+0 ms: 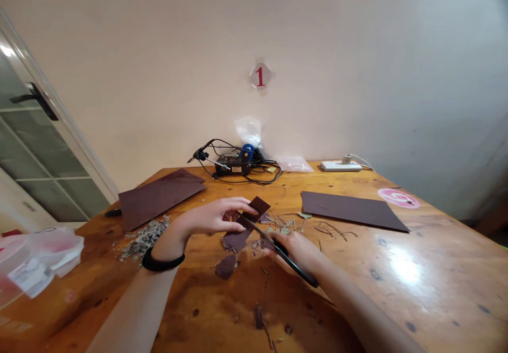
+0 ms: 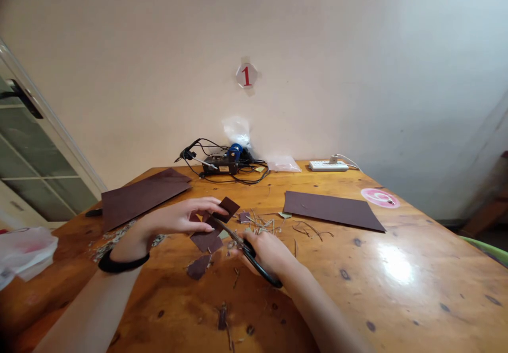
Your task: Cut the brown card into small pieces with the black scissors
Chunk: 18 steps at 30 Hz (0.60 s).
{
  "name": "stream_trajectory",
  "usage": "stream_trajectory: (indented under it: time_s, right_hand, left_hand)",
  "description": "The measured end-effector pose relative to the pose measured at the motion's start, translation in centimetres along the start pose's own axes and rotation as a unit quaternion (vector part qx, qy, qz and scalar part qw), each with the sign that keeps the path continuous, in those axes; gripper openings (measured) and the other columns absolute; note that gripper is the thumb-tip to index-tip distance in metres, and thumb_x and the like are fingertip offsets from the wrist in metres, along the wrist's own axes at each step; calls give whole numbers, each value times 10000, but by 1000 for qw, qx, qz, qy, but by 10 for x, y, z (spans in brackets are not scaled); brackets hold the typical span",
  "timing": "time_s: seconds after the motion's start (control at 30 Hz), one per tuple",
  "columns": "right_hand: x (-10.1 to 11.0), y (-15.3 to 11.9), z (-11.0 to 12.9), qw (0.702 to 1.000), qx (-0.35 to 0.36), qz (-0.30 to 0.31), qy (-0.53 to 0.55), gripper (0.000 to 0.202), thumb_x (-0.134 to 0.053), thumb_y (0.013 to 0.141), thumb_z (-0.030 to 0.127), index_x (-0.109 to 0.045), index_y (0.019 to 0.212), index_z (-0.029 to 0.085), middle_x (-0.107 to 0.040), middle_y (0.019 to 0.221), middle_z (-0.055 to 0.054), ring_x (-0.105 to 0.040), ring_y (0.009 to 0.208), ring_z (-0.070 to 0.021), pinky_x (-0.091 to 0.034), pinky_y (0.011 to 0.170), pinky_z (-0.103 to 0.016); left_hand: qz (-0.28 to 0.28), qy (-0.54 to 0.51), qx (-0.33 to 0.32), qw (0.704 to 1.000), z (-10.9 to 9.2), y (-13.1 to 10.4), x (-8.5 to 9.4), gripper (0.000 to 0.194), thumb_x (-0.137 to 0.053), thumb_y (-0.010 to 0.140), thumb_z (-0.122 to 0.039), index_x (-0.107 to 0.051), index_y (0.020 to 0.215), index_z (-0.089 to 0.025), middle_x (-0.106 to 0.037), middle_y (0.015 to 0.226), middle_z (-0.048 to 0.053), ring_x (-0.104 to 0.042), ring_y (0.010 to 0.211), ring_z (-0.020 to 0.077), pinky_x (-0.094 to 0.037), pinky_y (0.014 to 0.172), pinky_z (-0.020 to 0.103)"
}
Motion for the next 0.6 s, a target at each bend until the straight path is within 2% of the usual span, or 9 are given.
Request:
stream_trajectory:
  time_s: [0.13,0.43,0.6]
  right_hand:
    - [3,-1,2,1000,-10,8,9,397,-447,914,391,-524,1256,204,-747,828,-78,-697,730,-252,-382,567,-258]
    - [4,-2,5,999,-19,24,13,435,-415,924,397,-523,1294,196,-742,854,-107,-694,763,-283,-420,613,-286]
    - [4,-2,2,992,-31,29,118,591,-519,865,465,-422,1378,188,-726,928,-105,-670,792,-266,-462,667,-313]
  left_hand:
    - [7,1,-6,1000,0,0,-1,354,-583,874,-353,-580,1217,-270,-573,1173,70,-576,938,192,-482,766,284]
    - [10,-5,-10,1000,-1,-2,-1,370,-594,868,-360,-573,1227,-272,-576,1148,66,-575,915,190,-474,761,283]
    - [18,-3,1,1000,5,-2,-2,375,-592,865,-375,-574,1223,-264,-577,1133,68,-571,920,194,-467,762,285]
Point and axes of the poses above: each hand's wrist, its own y-axis towards the middle knuckle, its own x-axis out of the back of the hand, z = x × y, the point moved 8 cm from there along y, towards the middle knuckle
